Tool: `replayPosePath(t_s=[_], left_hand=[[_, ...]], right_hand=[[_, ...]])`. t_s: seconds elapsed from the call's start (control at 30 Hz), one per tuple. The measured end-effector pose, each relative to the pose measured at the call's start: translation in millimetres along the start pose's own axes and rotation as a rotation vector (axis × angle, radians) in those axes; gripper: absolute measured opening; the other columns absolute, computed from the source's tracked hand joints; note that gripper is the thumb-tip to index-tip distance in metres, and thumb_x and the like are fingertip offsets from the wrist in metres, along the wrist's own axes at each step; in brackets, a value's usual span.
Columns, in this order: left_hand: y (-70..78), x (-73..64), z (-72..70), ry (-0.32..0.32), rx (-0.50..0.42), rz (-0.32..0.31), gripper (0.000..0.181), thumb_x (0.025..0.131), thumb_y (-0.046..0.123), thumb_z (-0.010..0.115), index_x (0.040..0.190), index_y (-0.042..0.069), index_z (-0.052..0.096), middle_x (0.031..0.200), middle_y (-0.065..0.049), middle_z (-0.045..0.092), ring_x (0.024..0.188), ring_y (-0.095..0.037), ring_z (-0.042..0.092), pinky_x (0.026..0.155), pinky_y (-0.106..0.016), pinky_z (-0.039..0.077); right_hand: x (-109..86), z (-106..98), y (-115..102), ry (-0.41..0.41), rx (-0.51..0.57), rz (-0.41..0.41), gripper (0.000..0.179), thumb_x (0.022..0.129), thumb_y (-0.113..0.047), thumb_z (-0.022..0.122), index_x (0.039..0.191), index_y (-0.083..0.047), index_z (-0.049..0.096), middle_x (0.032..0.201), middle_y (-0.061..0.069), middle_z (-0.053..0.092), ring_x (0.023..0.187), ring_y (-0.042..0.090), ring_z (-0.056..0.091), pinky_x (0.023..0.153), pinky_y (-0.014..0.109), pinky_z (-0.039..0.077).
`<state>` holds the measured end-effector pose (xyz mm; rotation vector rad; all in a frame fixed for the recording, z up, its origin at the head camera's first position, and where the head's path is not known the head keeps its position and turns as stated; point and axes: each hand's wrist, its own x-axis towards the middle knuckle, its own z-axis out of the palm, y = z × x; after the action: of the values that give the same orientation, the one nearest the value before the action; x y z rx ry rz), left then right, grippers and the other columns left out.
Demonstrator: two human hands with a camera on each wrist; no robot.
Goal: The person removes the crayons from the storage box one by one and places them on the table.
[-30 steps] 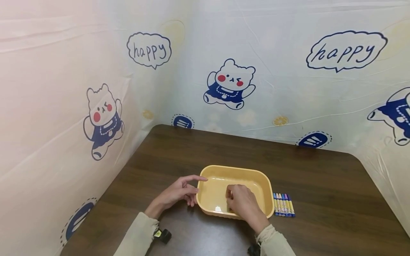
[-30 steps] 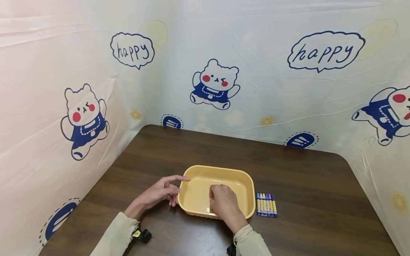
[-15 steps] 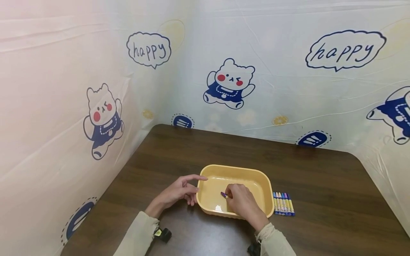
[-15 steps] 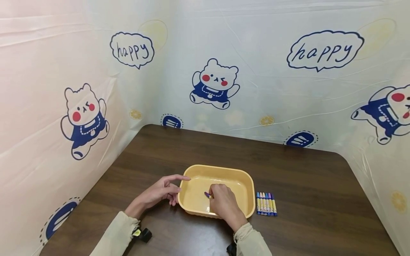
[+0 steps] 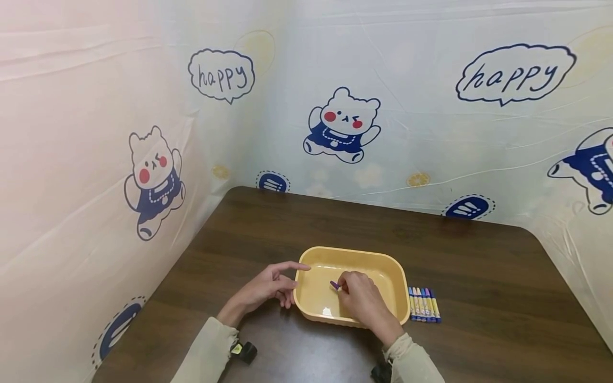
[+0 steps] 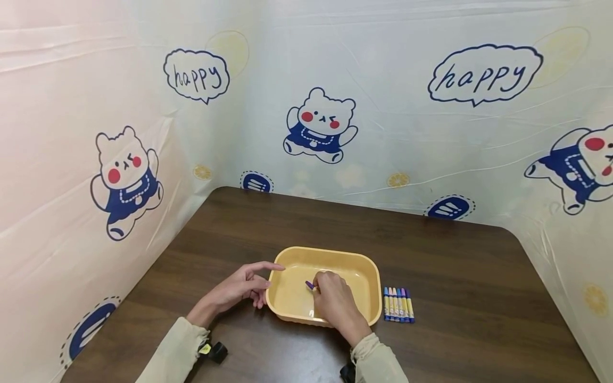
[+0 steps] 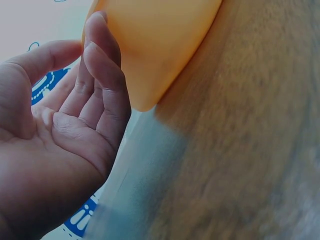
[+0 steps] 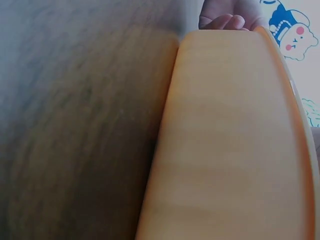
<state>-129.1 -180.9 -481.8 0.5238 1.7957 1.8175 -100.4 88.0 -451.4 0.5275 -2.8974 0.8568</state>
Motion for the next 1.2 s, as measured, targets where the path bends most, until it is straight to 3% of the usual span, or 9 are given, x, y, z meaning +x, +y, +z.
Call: replayPosePath(t_s=[0.6,0.97,1.2], left_hand=[[1.0,-1.6,-0.8,0.005,0.005,-0.01,0.046,0.099,0.012,0.06,0.143,0.008,0.051,0.078,-0.018,0.069,0.06,-0.021,0.064,0.057,-0.029,0.057],[-0.7,-5.5,1.6,-0.001,-0.007,-0.014,0.045,0.099,0.009,0.058,0.144,0.006,0.05,0.076,-0.018,0.07,0.059,-0.021,0.065,0.055,-0.029,0.056],[2.6,-3.1,1.8,0.008,-0.001,-0.006,0.045,0.1,0.007,0.056,0.144,0.005,0.049,0.077,-0.017,0.07,0.059,-0.02,0.064,0.056,-0.028,0.056]], right_hand=[[-0.2,-18.7,-4.2,0.054,0.021,-0.011,0.01,0.08,0.002,0.076,0.087,-0.004,0.073,0.078,0.002,0.064,0.068,0.012,0.053,0.063,0.028,0.051],[-4.1,-27.7,-3.9,0.059,0.049,0.026,0.01,0.082,0.0,0.077,0.089,-0.005,0.072,0.08,0.001,0.066,0.07,0.011,0.057,0.063,0.028,0.052],[-4.7,-45.2,-3.3,0.073,0.063,0.071,0.011,0.084,-0.001,0.077,0.093,-0.006,0.073,0.083,0.002,0.067,0.073,0.013,0.059,0.065,0.028,0.055]])
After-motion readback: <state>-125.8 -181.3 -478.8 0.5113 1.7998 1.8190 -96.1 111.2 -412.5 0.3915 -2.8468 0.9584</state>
